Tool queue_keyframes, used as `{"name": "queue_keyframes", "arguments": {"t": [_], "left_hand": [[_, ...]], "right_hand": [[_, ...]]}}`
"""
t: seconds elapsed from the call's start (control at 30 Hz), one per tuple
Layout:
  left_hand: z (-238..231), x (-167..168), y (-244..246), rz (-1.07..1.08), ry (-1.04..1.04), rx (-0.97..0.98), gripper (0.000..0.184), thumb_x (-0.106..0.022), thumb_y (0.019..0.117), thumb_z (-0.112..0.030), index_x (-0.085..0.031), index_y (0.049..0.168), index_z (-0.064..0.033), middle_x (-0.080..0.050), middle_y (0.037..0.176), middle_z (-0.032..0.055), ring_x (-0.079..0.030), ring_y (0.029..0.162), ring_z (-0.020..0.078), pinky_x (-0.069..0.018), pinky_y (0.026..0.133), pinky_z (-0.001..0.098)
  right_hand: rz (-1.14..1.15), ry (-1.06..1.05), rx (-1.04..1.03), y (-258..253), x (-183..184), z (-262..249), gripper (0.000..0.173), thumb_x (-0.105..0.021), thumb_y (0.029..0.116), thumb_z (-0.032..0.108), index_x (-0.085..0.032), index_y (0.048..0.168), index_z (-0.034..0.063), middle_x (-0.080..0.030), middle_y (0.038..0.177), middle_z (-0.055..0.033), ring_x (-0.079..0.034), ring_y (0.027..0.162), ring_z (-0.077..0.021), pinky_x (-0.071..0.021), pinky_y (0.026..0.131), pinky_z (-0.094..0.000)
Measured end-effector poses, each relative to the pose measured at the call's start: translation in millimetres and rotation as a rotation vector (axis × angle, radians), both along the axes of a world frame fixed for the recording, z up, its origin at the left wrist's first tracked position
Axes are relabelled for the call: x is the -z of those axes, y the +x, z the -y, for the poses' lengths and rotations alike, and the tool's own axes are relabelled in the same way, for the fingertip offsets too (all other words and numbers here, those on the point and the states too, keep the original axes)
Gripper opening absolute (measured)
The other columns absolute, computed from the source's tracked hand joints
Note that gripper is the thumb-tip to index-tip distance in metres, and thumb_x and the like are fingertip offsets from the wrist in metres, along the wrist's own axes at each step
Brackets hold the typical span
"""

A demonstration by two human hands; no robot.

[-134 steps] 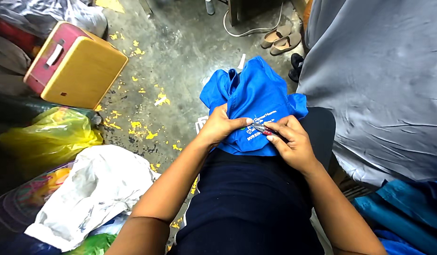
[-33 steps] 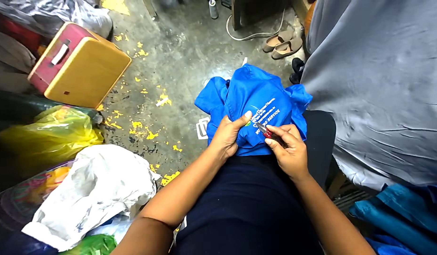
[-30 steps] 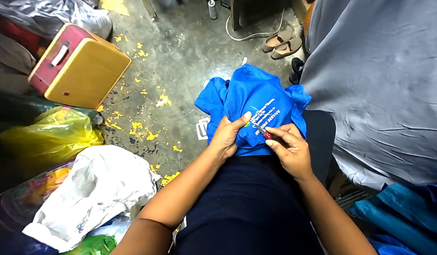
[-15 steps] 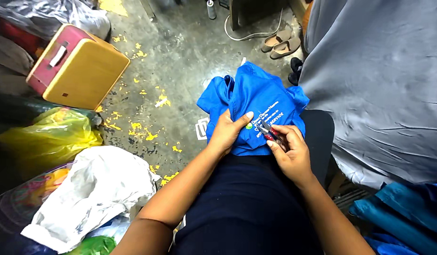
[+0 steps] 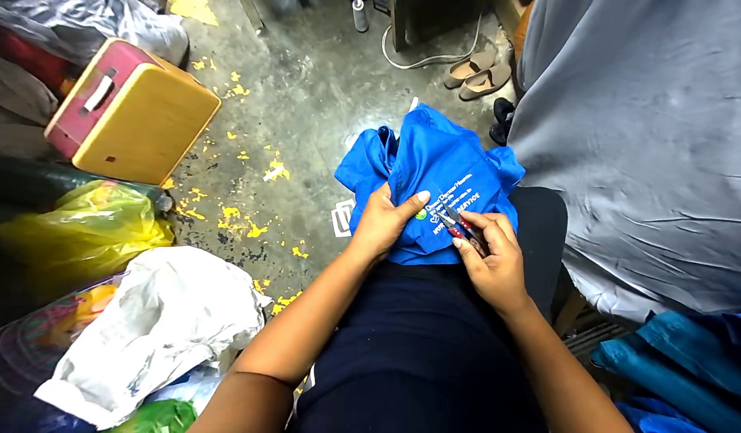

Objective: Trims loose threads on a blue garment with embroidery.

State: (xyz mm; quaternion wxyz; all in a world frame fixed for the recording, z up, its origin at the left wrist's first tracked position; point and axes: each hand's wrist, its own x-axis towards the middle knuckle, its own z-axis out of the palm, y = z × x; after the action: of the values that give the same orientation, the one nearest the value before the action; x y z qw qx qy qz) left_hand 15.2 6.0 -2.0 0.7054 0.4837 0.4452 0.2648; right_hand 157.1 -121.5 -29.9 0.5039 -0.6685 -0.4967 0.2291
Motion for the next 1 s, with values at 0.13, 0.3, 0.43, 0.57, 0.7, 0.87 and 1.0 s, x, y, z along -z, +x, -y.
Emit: {"name": "queue_keyframes", "arguments": {"t": [0.13, 0.3, 0.43, 0.57, 0.7, 0.87, 1.0], "left_hand": [[0.8, -1.5, 0.6, -0.008, -0.005, -0.007, 0.019, -0.063, 0.0996, -0.005, -0.061, 0.118, -0.0047, -0.072, 0.093, 0.0018, -0.071, 0.08, 0.0071, -0.0607, 0.075, 0.0263], [4.1, 0.5, 4.0, 0.0, 0.009, -0.057, 0.019, -0.064, 0.0988, -0.004, -0.061, 0.118, -0.0028, -0.072, 0.094, 0.0031, -0.071, 0.082, 0.0079, -0.0606, 0.077, 0.0272], [7.4, -0.4, 5.9, 0.004, 0.021, -0.076, 0.018, -0.063, 0.0992, -0.004, -0.061, 0.117, -0.0041, -0.072, 0.093, 0.0021, -0.071, 0.081, 0.0077, -0.0607, 0.076, 0.027], [9.0, -1.0, 5.9, -0.003, 0.02, -0.084, 0.019, -0.063, 0.0992, -0.004, -0.06, 0.118, -0.0038, -0.072, 0.093, 0.0018, -0.071, 0.081, 0.0074, -0.0606, 0.075, 0.0266], [11.1, -0.9, 6.7, -0.005, 0.053, -0.083, 0.02, -0.063, 0.099, -0.003, -0.06, 0.119, -0.0031, -0.072, 0.093, 0.0019, -0.071, 0.081, 0.0072, -0.0607, 0.076, 0.0267], [12.1, 0.1, 9.4, 0.004, 0.071, -0.114, 0.02, -0.064, 0.0989, -0.004, -0.06, 0.119, -0.0037, -0.072, 0.095, 0.0014, -0.07, 0.082, 0.007, -0.0604, 0.076, 0.0268], [12.9, -0.1, 10.2, 0.011, 0.058, -0.13, 0.02, -0.064, 0.099, -0.004, -0.059, 0.119, -0.0041, -0.072, 0.095, 0.0017, -0.071, 0.082, 0.0073, -0.0607, 0.077, 0.0273]], "right_hand": [[-0.027, 0.003, 0.016, -4.4, 0.5, -0.8, 0.034, -0.064, 0.0929, 0.005, -0.065, 0.123, -0.01, -0.059, 0.108, -0.0141, -0.057, 0.086, -0.0018, -0.0473, 0.073, -0.0093], [-0.055, -0.034, 0.035, -10.7, -1.6, -0.9, 0.034, -0.063, 0.093, 0.005, -0.063, 0.123, -0.0108, -0.058, 0.107, -0.014, -0.056, 0.085, -0.0014, -0.0466, 0.073, -0.0094], [-0.025, -0.038, 0.059, -16.8, -0.3, -1.6, 0.034, -0.062, 0.0937, 0.005, -0.061, 0.123, -0.012, -0.059, 0.106, -0.0154, -0.058, 0.087, -0.0041, -0.0478, 0.076, -0.0112], [0.031, -0.037, 0.059, -16.6, -0.9, -0.7, 0.032, -0.062, 0.0943, 0.006, -0.063, 0.122, -0.011, -0.06, 0.104, -0.0157, -0.058, 0.087, -0.0061, -0.048, 0.077, -0.0124], [0.041, -0.029, 0.068, -17.5, -0.6, -2.0, 0.032, -0.061, 0.0938, 0.005, -0.063, 0.121, -0.011, -0.06, 0.103, -0.0164, -0.059, 0.088, -0.0082, -0.0489, 0.078, -0.0141], [0.056, 0.011, 0.087, -22.6, 3.4, -5.0, 0.028, -0.061, 0.0941, 0.003, -0.065, 0.119, -0.0102, -0.061, 0.102, -0.0161, -0.06, 0.089, -0.0086, -0.0499, 0.08, -0.0137], [0.017, 0.053, 0.116, -20.8, 7.5, -6.7, 0.026, -0.06, 0.0946, 0.002, -0.065, 0.117, -0.0108, -0.06, 0.102, -0.0145, -0.06, 0.089, -0.0059, -0.05, 0.08, -0.0123]]}}
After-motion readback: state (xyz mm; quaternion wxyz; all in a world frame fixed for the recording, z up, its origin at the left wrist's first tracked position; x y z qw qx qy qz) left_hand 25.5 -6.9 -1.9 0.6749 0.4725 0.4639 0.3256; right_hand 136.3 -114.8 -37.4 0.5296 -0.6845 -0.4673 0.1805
